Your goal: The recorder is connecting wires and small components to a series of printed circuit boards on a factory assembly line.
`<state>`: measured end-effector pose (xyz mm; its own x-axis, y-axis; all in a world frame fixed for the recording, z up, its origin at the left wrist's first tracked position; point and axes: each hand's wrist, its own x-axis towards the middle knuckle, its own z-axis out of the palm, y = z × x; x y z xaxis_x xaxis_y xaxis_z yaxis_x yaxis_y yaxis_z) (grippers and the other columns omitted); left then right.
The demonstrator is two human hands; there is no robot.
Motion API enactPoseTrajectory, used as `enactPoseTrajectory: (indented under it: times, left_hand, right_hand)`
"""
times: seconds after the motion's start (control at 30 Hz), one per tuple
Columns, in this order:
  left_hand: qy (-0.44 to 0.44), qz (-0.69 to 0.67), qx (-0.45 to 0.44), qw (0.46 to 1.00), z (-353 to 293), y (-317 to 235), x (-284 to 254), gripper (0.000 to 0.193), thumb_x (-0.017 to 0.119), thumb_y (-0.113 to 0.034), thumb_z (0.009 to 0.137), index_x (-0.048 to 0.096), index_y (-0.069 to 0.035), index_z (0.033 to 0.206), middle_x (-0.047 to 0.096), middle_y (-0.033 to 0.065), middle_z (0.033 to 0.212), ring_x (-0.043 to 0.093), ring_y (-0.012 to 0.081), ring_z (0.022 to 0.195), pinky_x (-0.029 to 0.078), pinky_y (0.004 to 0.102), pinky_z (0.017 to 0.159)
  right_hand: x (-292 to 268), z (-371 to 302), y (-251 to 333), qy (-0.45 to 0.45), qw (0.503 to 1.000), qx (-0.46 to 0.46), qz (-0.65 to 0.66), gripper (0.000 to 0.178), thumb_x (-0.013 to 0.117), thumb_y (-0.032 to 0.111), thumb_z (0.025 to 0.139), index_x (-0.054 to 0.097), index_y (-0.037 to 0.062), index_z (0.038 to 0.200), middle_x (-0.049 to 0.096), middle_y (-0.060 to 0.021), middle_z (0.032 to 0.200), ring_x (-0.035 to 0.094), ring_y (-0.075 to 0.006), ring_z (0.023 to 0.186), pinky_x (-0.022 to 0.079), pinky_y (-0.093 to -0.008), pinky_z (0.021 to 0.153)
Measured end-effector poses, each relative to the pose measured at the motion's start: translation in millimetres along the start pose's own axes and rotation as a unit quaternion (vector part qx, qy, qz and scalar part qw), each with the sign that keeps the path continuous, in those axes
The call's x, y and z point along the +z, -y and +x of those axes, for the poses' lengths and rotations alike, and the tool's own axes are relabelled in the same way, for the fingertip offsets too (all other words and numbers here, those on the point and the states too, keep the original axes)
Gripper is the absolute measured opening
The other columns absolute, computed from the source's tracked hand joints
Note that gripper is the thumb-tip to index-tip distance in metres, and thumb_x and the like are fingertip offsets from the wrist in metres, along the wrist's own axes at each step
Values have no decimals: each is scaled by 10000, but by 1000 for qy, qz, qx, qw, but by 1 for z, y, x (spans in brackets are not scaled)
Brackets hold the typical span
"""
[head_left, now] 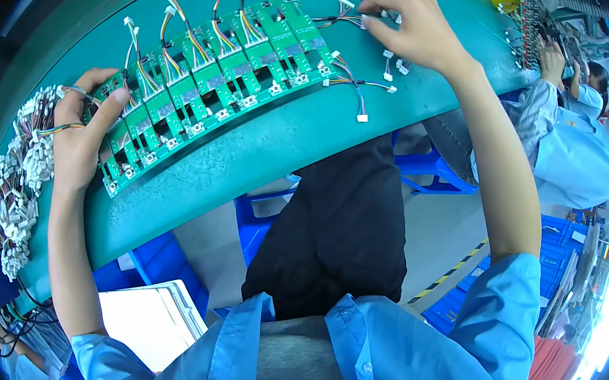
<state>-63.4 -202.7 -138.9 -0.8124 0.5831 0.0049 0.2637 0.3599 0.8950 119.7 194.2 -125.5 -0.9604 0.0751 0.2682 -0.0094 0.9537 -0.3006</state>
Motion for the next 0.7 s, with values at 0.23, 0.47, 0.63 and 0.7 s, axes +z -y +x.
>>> enactPoseTrajectory:
  times: [0.23,0.47,0.63,0.7]
  left_hand:
    - [2,-24,12,1000,1,3,3,406,708,-259,899,628,-42,1233,598,-4,745,463,36,531,304,173,442]
    - [10,-26,-5,1000,-1,2,2,417,712,-257,895,626,-42,1242,608,-1,756,473,35,533,313,169,451]
    - [2,-6,49,999,2,11,-1,412,713,-256,894,635,-41,1236,618,-2,770,482,36,538,323,167,458]
    - [5,1,28,1000,-1,3,-1,403,710,-257,895,642,-39,1228,620,-1,772,488,38,544,330,165,465]
  right_hand:
    - [-10,-7,2,34,983,-125,-130,100,642,153,803,680,64,779,652,-54,799,589,-244,742,436,-334,762]
    - [-38,-7,30,31,982,176,63,52,685,77,818,702,31,837,674,-50,816,584,-168,726,450,-289,735]
    - [0,9,75,-11,922,62,381,46,717,31,836,711,-4,865,690,-56,834,578,-125,738,456,-248,704]
    - [12,15,91,13,919,100,380,42,717,34,849,713,-6,860,686,-55,828,577,-126,742,456,-246,702]
